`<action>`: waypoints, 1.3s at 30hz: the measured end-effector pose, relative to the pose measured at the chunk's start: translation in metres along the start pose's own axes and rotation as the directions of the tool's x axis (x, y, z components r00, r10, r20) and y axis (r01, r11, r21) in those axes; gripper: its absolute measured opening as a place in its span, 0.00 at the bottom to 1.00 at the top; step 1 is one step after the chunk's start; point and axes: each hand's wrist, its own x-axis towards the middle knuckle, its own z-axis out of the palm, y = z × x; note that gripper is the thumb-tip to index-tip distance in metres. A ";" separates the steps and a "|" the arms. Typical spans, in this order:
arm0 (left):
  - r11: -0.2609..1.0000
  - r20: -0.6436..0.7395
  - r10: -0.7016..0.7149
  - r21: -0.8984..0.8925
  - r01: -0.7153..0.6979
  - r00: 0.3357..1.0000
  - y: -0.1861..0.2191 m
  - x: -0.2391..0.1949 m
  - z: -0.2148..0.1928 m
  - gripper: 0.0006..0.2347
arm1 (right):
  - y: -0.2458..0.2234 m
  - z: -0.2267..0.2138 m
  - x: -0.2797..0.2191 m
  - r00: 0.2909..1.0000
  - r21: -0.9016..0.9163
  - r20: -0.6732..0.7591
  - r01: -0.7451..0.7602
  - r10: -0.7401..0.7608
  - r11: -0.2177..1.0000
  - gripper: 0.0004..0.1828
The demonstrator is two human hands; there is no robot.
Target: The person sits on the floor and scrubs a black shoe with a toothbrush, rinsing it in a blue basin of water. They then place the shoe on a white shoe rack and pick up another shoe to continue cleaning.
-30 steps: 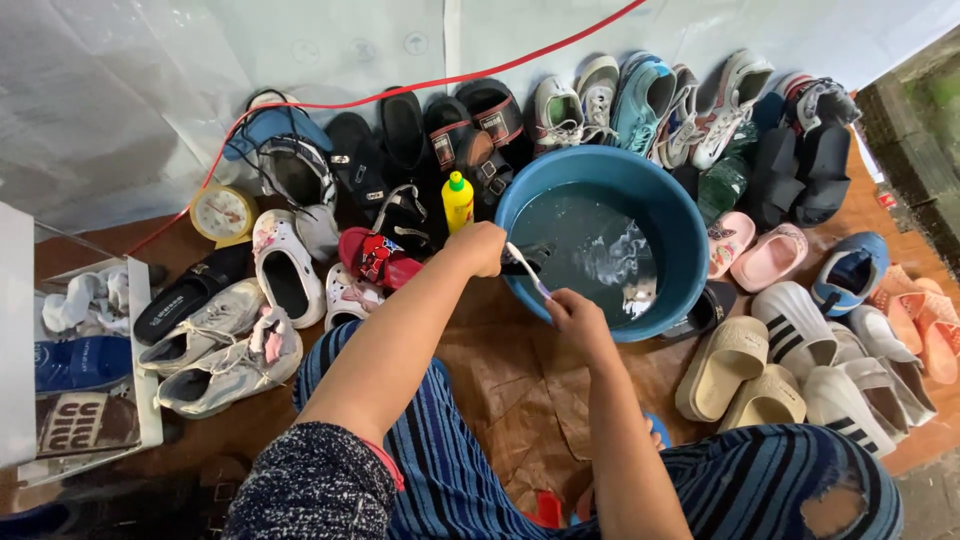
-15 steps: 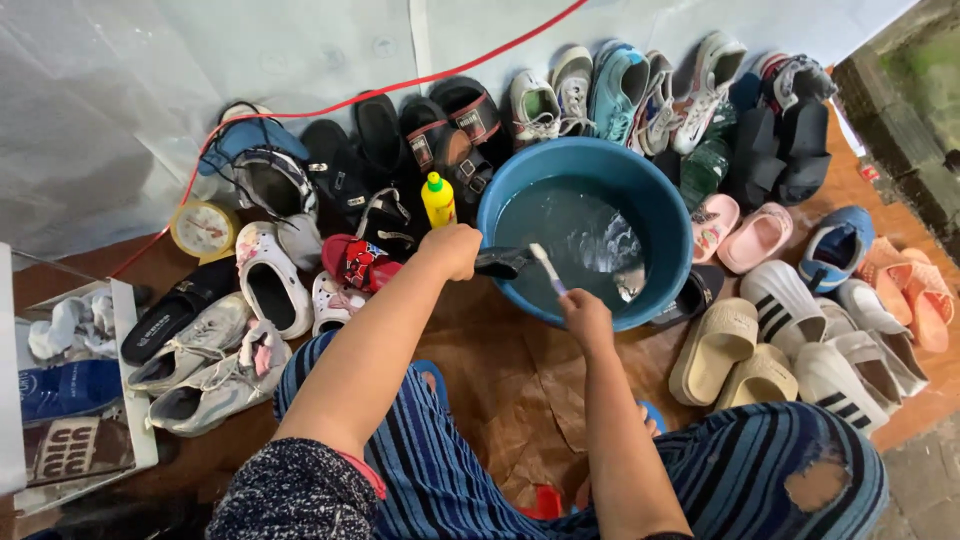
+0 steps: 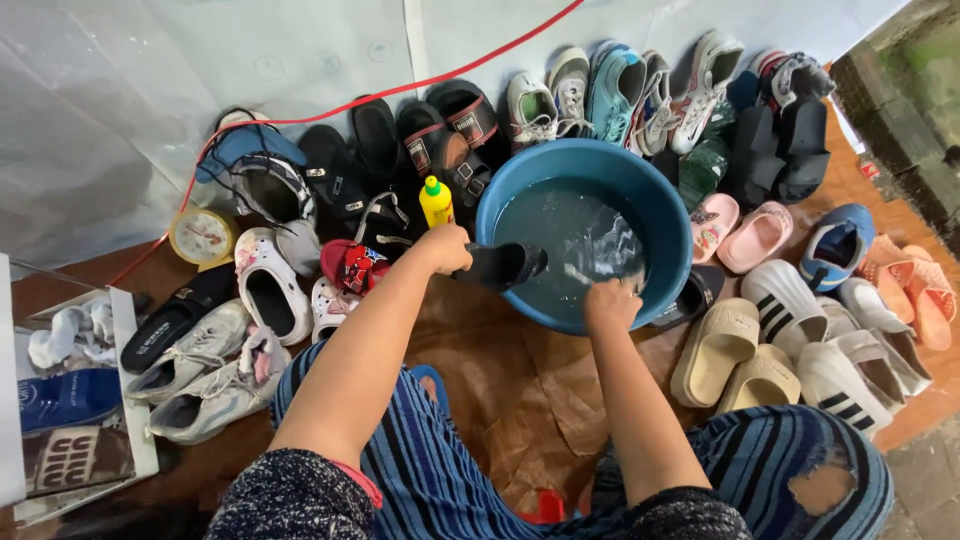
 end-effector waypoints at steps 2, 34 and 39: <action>0.998 0.034 -0.040 -0.050 0.042 0.999 -0.001 0.000 0.001 0.13 | 0.004 0.006 0.003 0.997 -0.124 0.068 0.041 -0.033 0.991 0.19; 0.965 0.116 -0.208 -0.135 0.223 0.971 -0.007 0.026 0.005 0.27 | -0.131 -0.124 -0.136 0.906 0.823 0.233 0.011 -0.354 0.568 0.21; 0.973 0.106 -0.218 -0.056 0.225 0.970 -0.014 0.030 0.009 0.26 | -0.132 -0.109 -0.149 0.922 0.810 0.279 -0.076 -0.270 0.581 0.18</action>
